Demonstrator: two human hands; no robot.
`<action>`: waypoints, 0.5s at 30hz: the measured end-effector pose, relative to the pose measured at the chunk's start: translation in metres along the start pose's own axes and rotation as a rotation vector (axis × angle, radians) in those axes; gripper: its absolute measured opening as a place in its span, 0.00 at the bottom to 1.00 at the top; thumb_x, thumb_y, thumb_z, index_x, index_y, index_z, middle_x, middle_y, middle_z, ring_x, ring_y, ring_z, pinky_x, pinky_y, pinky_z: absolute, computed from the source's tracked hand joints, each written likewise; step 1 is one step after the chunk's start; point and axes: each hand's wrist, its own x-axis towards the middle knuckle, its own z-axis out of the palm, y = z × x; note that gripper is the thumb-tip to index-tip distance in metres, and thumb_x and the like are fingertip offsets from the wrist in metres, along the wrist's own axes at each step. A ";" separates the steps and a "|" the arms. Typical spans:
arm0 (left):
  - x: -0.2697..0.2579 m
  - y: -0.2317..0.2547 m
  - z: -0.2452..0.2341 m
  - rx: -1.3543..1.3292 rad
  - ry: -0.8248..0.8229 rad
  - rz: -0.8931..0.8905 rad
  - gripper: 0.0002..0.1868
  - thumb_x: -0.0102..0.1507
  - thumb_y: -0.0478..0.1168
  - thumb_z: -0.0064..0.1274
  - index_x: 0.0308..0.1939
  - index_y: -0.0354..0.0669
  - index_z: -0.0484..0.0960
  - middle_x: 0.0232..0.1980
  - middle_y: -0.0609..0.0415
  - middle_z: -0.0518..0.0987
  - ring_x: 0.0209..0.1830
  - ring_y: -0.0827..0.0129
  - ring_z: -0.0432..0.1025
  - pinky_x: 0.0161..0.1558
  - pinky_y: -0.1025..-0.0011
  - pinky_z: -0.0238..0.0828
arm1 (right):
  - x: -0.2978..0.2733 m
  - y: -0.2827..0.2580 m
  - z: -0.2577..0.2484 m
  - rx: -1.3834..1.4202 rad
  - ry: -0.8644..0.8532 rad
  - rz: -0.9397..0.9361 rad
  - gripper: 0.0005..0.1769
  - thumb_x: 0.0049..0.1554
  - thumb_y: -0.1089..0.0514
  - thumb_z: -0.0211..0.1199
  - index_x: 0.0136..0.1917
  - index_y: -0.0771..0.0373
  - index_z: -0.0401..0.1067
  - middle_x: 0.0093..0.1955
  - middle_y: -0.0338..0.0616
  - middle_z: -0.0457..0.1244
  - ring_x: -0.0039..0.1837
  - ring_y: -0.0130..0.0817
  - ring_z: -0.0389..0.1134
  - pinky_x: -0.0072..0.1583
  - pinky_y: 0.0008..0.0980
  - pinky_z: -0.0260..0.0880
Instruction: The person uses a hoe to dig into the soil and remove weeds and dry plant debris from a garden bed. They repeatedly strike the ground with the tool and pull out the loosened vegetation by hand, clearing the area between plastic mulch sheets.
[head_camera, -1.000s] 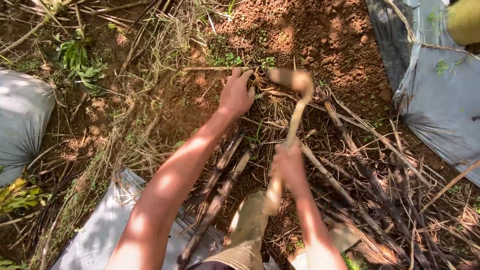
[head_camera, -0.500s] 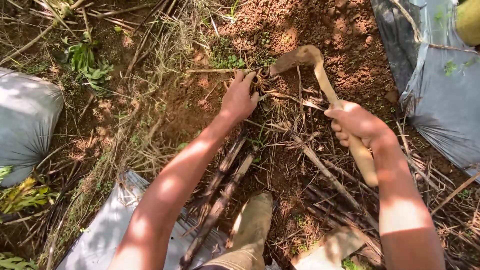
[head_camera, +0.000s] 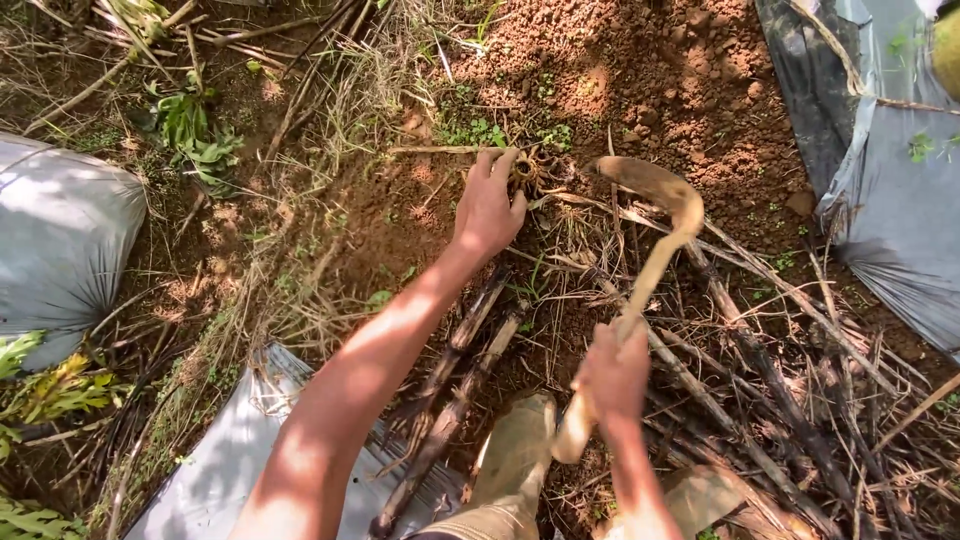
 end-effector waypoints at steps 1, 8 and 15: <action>-0.003 0.008 -0.004 -0.005 -0.004 -0.005 0.30 0.67 0.34 0.48 0.73 0.34 0.62 0.70 0.37 0.59 0.69 0.39 0.63 0.65 0.51 0.71 | 0.009 0.006 -0.018 -0.005 0.001 0.006 0.16 0.67 0.59 0.43 0.63 0.74 0.57 0.34 0.42 0.55 0.28 0.29 0.57 0.32 0.27 0.68; 0.009 0.023 -0.007 0.024 0.018 -0.217 0.25 0.67 0.33 0.50 0.69 0.40 0.68 0.70 0.42 0.64 0.57 0.55 0.71 0.60 0.58 0.74 | 0.041 -0.082 -0.070 -0.113 0.081 -0.388 0.13 0.69 0.51 0.46 0.53 0.64 0.59 0.33 0.44 0.56 0.27 0.31 0.57 0.30 0.30 0.63; 0.004 -0.003 -0.013 -0.139 0.194 -0.152 0.21 0.69 0.35 0.47 0.66 0.36 0.70 0.59 0.44 0.76 0.62 0.57 0.71 0.72 0.55 0.60 | 0.086 -0.034 -0.011 0.381 0.005 -0.511 0.22 0.66 0.45 0.46 0.62 0.64 0.54 0.34 0.37 0.59 0.25 0.23 0.59 0.24 0.19 0.65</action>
